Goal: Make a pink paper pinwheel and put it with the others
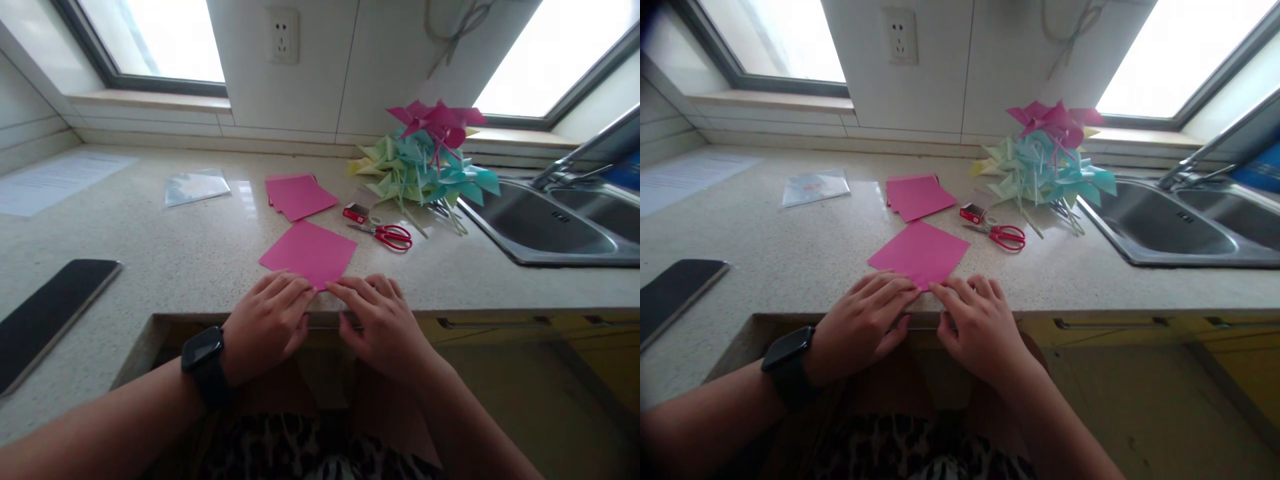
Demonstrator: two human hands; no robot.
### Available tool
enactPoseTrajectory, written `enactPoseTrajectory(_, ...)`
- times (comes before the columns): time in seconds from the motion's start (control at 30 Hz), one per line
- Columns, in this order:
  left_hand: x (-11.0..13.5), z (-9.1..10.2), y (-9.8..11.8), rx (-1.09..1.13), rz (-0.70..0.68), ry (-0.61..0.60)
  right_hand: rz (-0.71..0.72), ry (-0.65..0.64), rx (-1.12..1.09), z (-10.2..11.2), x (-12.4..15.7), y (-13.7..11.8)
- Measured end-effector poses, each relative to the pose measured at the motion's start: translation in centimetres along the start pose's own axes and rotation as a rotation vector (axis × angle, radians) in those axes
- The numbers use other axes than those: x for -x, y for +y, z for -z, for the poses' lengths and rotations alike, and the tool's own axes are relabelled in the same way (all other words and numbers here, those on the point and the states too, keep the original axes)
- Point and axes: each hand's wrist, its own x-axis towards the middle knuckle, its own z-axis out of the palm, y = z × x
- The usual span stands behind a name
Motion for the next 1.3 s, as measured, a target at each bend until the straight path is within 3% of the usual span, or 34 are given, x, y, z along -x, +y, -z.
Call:
enactPoseTrajectory(0.3, 0.1, -0.4, 0.5, 0.003, 0.059, -0.02, 0.074, 0.0, -0.008, 0.0, 0.0, 1.1)
enactPoseTrajectory(1.07, -0.2, -1.8, 1.5, -0.127, 0.099, 0.033, 0.029, -0.051, 0.024, -0.2, -1.0, 1.1)
enactPoseTrajectory(1.3, -0.1, -2.0, 1.4, -0.141, 0.055, 0.069, 0.068, -0.044, 0.017, 0.0, -0.9, 0.8)
